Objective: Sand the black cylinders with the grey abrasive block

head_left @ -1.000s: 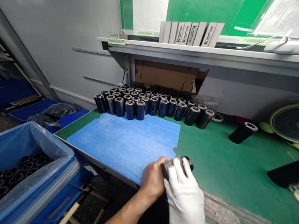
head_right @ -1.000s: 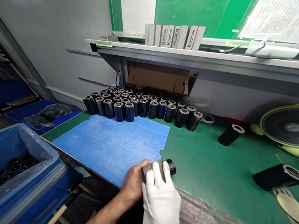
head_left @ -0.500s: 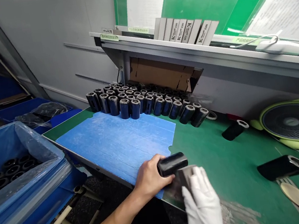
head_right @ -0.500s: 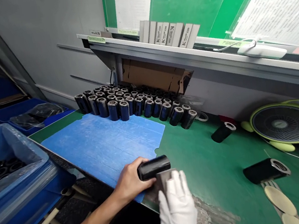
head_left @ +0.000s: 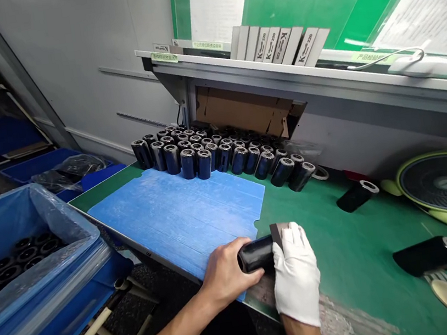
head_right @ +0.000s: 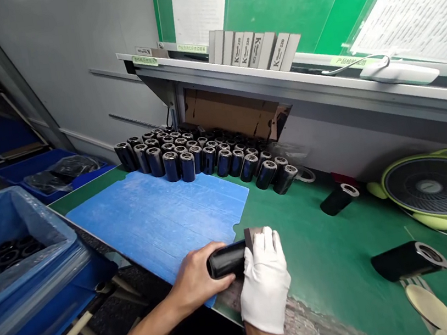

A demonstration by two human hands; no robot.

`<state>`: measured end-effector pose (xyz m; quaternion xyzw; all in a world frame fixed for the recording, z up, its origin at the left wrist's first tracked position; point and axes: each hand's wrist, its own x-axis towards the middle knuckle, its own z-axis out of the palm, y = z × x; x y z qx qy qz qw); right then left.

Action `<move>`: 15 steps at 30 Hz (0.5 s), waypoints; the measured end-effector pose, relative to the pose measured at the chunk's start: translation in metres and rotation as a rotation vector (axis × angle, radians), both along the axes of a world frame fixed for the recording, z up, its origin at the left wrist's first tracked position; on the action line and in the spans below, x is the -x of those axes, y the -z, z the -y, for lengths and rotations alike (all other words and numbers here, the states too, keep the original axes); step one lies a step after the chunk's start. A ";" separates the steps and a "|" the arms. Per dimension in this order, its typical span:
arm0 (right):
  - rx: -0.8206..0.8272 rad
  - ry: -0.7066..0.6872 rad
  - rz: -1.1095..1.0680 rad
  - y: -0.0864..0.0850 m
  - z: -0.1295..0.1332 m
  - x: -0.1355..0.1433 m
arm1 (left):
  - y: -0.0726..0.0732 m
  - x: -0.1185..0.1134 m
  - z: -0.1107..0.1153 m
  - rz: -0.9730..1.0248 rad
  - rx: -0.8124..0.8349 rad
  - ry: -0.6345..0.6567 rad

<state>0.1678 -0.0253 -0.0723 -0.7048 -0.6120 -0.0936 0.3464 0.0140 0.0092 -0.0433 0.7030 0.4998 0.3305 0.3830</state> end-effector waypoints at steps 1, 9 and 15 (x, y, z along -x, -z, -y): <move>0.010 -0.009 0.001 0.001 0.000 0.003 | 0.001 0.000 -0.001 0.015 0.012 0.004; 0.039 0.166 -0.352 -0.008 -0.005 -0.059 | -0.001 0.010 -0.003 0.178 0.083 0.069; 0.044 0.285 -0.512 -0.015 0.041 -0.095 | -0.001 0.010 0.004 0.147 0.050 -0.003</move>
